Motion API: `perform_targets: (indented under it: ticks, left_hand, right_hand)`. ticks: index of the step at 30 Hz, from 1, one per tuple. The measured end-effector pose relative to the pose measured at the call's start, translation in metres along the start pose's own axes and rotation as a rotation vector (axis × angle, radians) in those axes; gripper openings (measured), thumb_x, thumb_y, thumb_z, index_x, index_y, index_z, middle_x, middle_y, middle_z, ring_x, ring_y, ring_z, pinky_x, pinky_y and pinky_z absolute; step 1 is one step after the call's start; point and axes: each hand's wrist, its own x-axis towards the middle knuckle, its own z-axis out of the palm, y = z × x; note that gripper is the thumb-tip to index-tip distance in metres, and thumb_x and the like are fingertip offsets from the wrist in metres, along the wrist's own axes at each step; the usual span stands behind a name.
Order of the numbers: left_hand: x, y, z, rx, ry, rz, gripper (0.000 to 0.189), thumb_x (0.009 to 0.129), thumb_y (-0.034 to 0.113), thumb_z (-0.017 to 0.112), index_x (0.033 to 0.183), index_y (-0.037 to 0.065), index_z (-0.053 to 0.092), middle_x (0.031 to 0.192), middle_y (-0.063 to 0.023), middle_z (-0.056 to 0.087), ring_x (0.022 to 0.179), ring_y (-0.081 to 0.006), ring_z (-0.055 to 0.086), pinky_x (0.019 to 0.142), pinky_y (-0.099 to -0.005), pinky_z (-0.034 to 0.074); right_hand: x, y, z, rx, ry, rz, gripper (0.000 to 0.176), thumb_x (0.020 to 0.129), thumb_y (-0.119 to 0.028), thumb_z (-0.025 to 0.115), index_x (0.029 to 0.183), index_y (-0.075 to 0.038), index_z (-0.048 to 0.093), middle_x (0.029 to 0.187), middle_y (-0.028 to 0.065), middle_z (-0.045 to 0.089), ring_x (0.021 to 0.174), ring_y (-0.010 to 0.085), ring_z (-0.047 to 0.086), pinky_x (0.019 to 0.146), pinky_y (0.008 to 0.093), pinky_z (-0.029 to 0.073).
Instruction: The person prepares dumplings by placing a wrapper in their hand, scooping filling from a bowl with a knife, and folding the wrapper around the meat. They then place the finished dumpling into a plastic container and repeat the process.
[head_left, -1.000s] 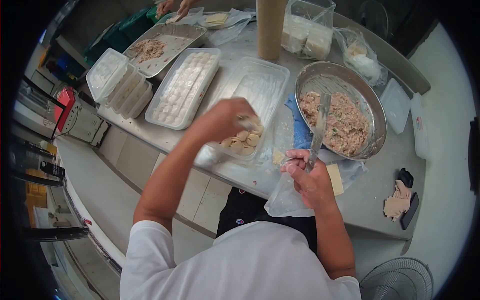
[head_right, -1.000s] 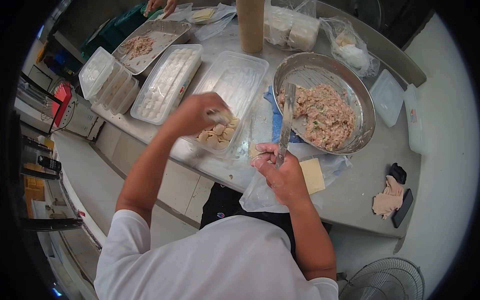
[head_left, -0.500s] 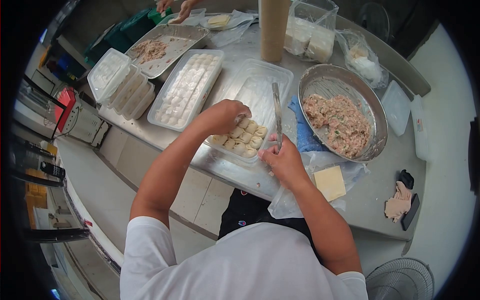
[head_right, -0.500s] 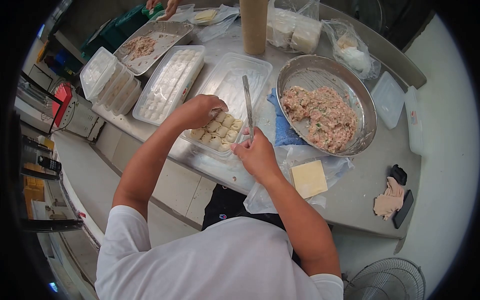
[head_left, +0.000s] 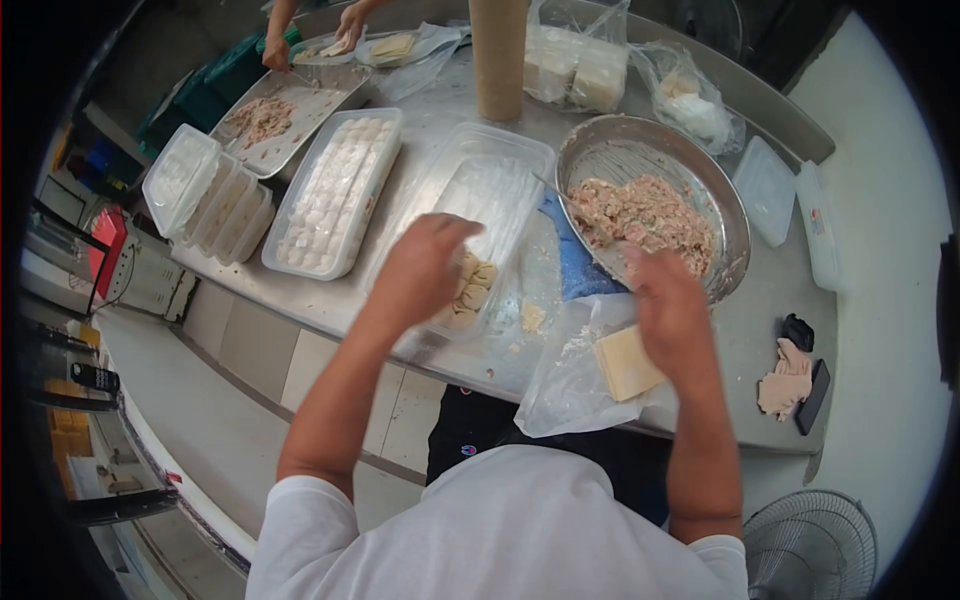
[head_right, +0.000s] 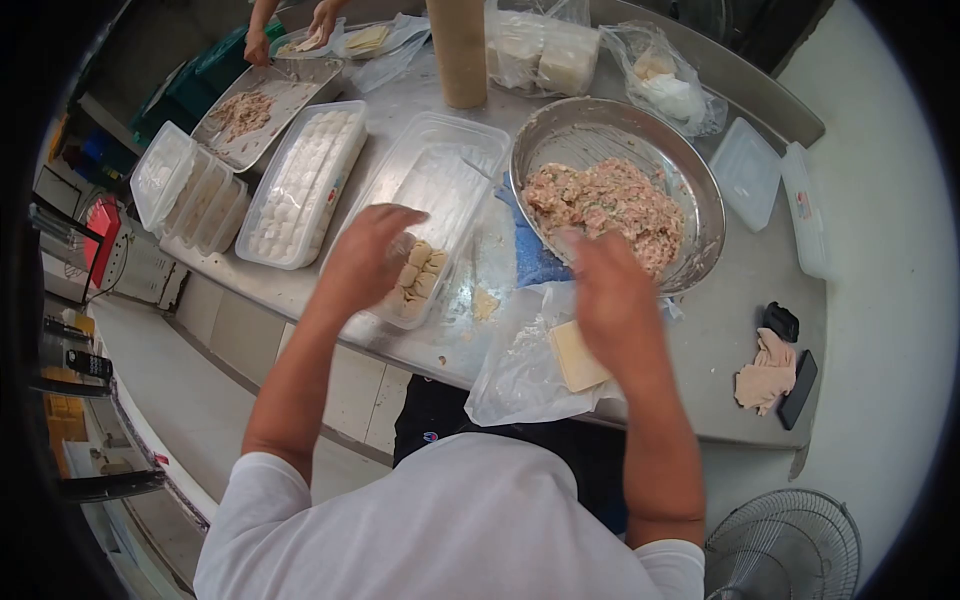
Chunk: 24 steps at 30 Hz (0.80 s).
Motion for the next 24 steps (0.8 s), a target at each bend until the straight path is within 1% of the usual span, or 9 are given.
perform_targets:
  ticks: [1, 3, 6, 13, 17, 19, 20, 23, 24]
  left_hand:
    - [-0.003, 0.019, 0.011, -0.136, 0.059, -0.001, 0.036, 0.080, -0.006, 0.065, 0.115, 0.003, 0.069, 0.112, -0.0173, 0.069, 0.107, -0.0361, 0.064, 0.096, -0.0428, 0.051]
    - [-0.006, 0.065, 0.036, -0.331, -0.049, 0.102, 0.036, 0.076, -0.005, 0.068, 0.112, 0.004, 0.069, 0.111, -0.0158, 0.067, 0.112, -0.0342, 0.061, 0.097, -0.0422, 0.050]
    - [-0.006, 0.129, 0.090, -0.523, -0.245, 0.265, 0.041, 0.072, -0.002, 0.073, 0.113, 0.003, 0.068, 0.114, -0.0147, 0.064, 0.114, -0.0356, 0.058, 0.099, -0.0446, 0.049]
    - [-0.001, 0.162, 0.142, -0.395, -0.444, 0.317, 0.029, 0.078, 0.009, 0.072, 0.106, 0.002, 0.068, 0.105, -0.0177, 0.063, 0.105, -0.0396, 0.060, 0.091, -0.0480, 0.049]
    - [0.003, 0.156, 0.141, -0.525, -0.419, 0.292, 0.025, 0.079, 0.007, 0.071, 0.103, 0.001, 0.066, 0.101, -0.0195, 0.063, 0.100, -0.0418, 0.060, 0.089, -0.0486, 0.050]
    - [0.007, 0.154, 0.134, -0.645, -0.393, 0.083, 0.018, 0.090, 0.010, 0.064, 0.106, 0.001, 0.062, 0.109, -0.0181, 0.066, 0.105, -0.0387, 0.063, 0.091, -0.0470, 0.050]
    - [0.007, 0.153, 0.128, -0.641, -0.395, 0.085, 0.018, 0.090, 0.010, 0.064, 0.106, 0.001, 0.062, 0.109, -0.0181, 0.066, 0.105, -0.0387, 0.063, 0.091, -0.0470, 0.050]
    - [0.005, 0.136, 0.112, -0.944, -0.269, -0.252, 0.013, 0.101, 0.014, 0.054, 0.108, 0.004, 0.059, 0.121, -0.0157, 0.067, 0.114, -0.0321, 0.064, 0.095, -0.0430, 0.051]
    - [-0.002, 0.125, 0.116, -1.424, -0.157, -0.400, 0.017, 0.104, 0.016, 0.051, 0.113, 0.004, 0.058, 0.124, -0.0148, 0.066, 0.117, -0.0295, 0.064, 0.099, -0.0424, 0.051]
  right_hand:
    - [0.003, 0.008, -0.011, -0.004, -0.001, 0.006, 0.029, 0.093, -0.004, 0.055, 0.118, -0.005, 0.069, 0.097, 0.0164, 0.064, 0.082, 0.0364, 0.064, 0.072, 0.0452, 0.052]
    - [0.016, 0.021, -0.025, -0.492, -0.057, 0.116, 0.028, 0.090, -0.006, 0.055, 0.112, -0.008, 0.072, 0.095, 0.0158, 0.066, 0.084, 0.0358, 0.068, 0.074, 0.0474, 0.054]
    - [0.025, 0.036, -0.008, -0.579, -0.185, 0.078, 0.026, 0.090, -0.009, 0.054, 0.108, -0.009, 0.073, 0.093, 0.0156, 0.068, 0.086, 0.0364, 0.070, 0.075, 0.0475, 0.056]
    - [0.014, 0.062, -0.035, -0.453, -0.294, 0.058, 0.026, 0.090, -0.011, 0.055, 0.108, -0.008, 0.073, 0.101, 0.0157, 0.070, 0.089, 0.0362, 0.069, 0.078, 0.0485, 0.055]
    - [0.016, 0.074, -0.031, -0.285, -0.106, 0.009, 0.025, 0.089, -0.011, 0.056, 0.107, -0.009, 0.073, 0.099, 0.0150, 0.071, 0.092, 0.0355, 0.069, 0.080, 0.0481, 0.055]
    - [0.021, 0.075, -0.013, -0.285, -0.028, 0.020, 0.024, 0.088, -0.011, 0.058, 0.106, -0.009, 0.074, 0.097, 0.0147, 0.071, 0.093, 0.0353, 0.069, 0.081, 0.0476, 0.055]
    - [0.024, 0.077, -0.003, -0.354, -0.107, 0.016, 0.023, 0.088, -0.012, 0.060, 0.106, -0.009, 0.074, 0.095, 0.0143, 0.071, 0.092, 0.0353, 0.069, 0.081, 0.0474, 0.055]
    - [0.029, 0.069, -0.007, -0.425, -0.230, 0.022, 0.022, 0.087, -0.012, 0.063, 0.106, -0.008, 0.074, 0.094, 0.0142, 0.071, 0.091, 0.0352, 0.069, 0.080, 0.0470, 0.055]
    - [0.028, 0.065, -0.009, -0.429, -0.287, 0.040, 0.021, 0.087, -0.012, 0.065, 0.106, -0.008, 0.074, 0.094, 0.0145, 0.071, 0.090, 0.0351, 0.069, 0.080, 0.0467, 0.055]
